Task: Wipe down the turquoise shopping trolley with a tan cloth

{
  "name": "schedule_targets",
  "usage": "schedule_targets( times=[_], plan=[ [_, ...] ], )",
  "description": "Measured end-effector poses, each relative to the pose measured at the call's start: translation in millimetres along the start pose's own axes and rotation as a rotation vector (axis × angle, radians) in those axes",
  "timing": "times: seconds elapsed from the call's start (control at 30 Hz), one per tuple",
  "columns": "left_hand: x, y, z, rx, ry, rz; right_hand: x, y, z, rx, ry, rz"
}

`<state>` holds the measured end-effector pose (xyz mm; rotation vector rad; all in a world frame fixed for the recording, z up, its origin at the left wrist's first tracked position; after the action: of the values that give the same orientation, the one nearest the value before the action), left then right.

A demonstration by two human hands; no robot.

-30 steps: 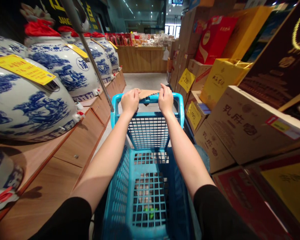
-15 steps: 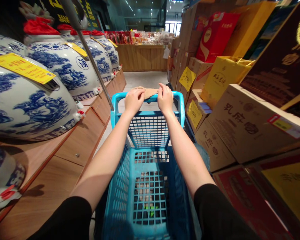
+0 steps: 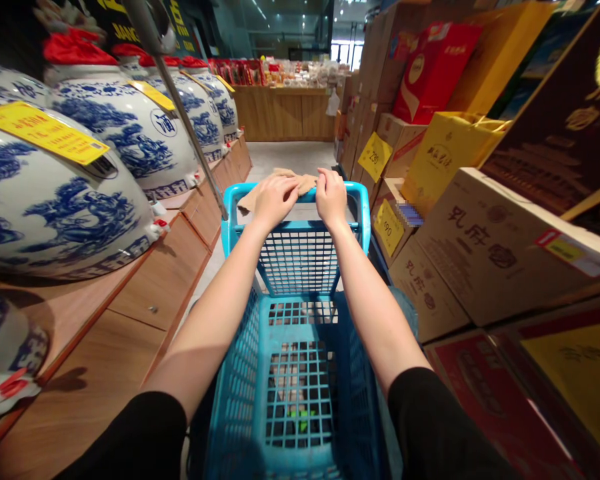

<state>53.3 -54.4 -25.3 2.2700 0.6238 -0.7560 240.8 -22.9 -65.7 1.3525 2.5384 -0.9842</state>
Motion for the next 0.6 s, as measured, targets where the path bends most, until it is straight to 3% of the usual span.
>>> schedule_targets(
  times=[0.1, 0.27, 0.47, 0.6],
  plan=[
    [2.1, -2.8, -1.0, 0.048, -0.029, 0.033, -1.6, 2.7, -1.0, 0.01, -0.001, -0.007],
    [-4.5, -14.3, 0.8, -0.093, 0.104, 0.011, -4.2, 2.3, -2.4, 0.023, 0.02, -0.006],
    [14.8, 14.7, -0.4, 0.099, -0.099, 0.022, -4.1, -2.8, -0.6, 0.016, -0.008, 0.008],
    [4.8, 1.8, 1.6, -0.029, 0.045, 0.012, -5.8, -2.8, -0.4, 0.014, 0.007, 0.035]
  ],
)
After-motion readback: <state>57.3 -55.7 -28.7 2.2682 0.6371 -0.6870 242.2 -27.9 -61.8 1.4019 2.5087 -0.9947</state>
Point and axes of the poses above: each hand's wrist, its own z-axis away from the middle knuckle, its own x-axis out of the palm, y = z × x, the point moved 2 cm from there along -z, towards the middle knuckle, and after that the axes turned 13 degrees about z, right-handed, at the moved point
